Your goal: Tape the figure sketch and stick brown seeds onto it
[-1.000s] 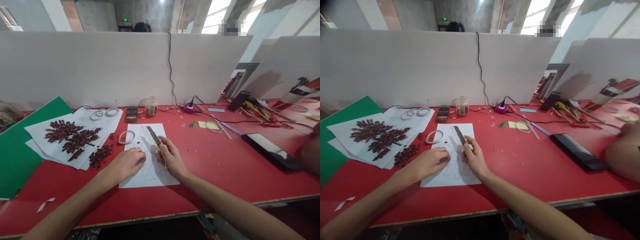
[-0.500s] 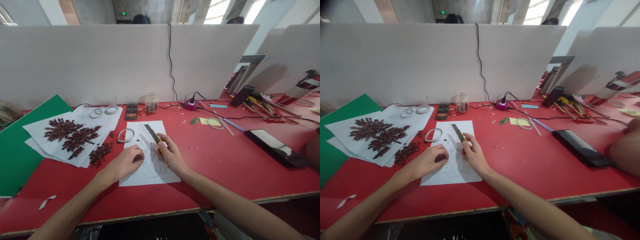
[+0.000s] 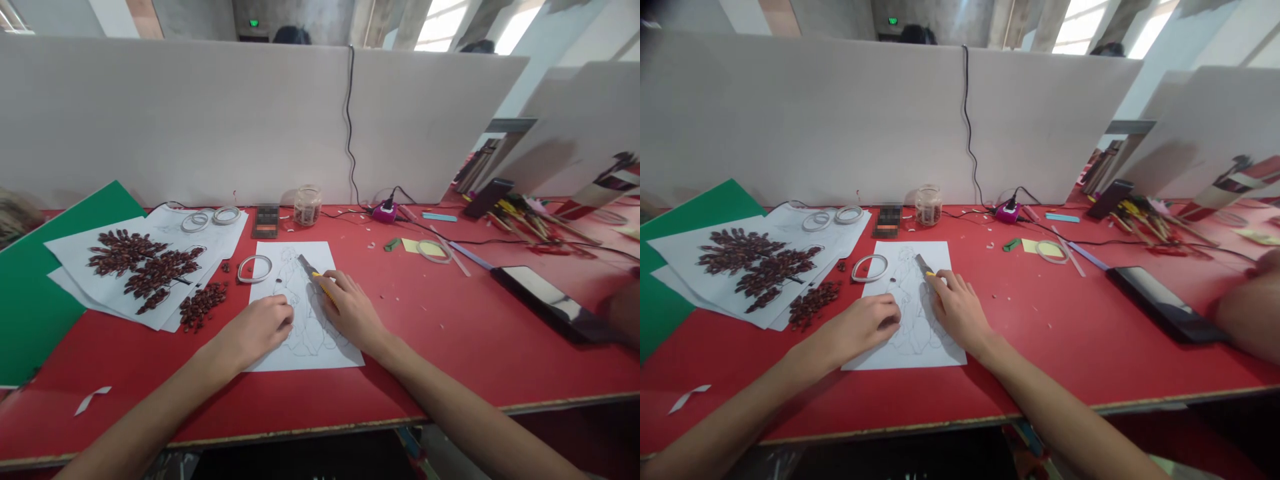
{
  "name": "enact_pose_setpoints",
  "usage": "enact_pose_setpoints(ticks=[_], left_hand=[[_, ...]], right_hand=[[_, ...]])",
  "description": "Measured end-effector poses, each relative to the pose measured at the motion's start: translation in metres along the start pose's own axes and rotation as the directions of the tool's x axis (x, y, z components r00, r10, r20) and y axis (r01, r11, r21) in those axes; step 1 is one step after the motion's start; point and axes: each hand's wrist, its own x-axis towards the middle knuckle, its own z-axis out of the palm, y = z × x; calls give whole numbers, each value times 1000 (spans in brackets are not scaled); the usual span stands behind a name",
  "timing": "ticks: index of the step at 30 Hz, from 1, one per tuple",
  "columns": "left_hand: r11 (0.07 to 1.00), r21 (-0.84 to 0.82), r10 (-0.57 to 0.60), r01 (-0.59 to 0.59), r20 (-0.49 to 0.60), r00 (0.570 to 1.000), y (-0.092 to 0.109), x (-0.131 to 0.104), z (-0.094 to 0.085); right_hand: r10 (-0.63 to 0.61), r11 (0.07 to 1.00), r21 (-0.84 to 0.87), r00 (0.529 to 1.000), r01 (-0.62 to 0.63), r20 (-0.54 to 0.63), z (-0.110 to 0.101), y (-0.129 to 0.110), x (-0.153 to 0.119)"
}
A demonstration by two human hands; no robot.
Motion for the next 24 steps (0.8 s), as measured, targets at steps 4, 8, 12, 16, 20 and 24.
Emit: enact_pose_setpoints(ticks=[4,8,12,16,20,24], left_hand=[[1000,10,-8,8,-2,1000,0,1,0],[998,-64,-17,18,6,1000,0,2,-6],[993,-120,-18,22,32,999,-3,4,-10],[991,-131,-6,11,36,999,-4,3,-12],[990,-137,-33,36,29,999,-1,2,-12],[994,-107,-28,28,2,1000,-2,2,-7]], right_hand=[[-9,1000,-20,1000,9,1,-2,-2,0],[-6,1000,-26,1000,6,-14,-1,-1,0],[0,999,-36,1000,-1,-17,2,0,0],[-2,996,-88,1000,-1,-29,2,-3,-1],[-90,986,-147,992,76,-93,-1,-9,-5],[-135,987,-106,986,124,-101,-2,-13,-7]])
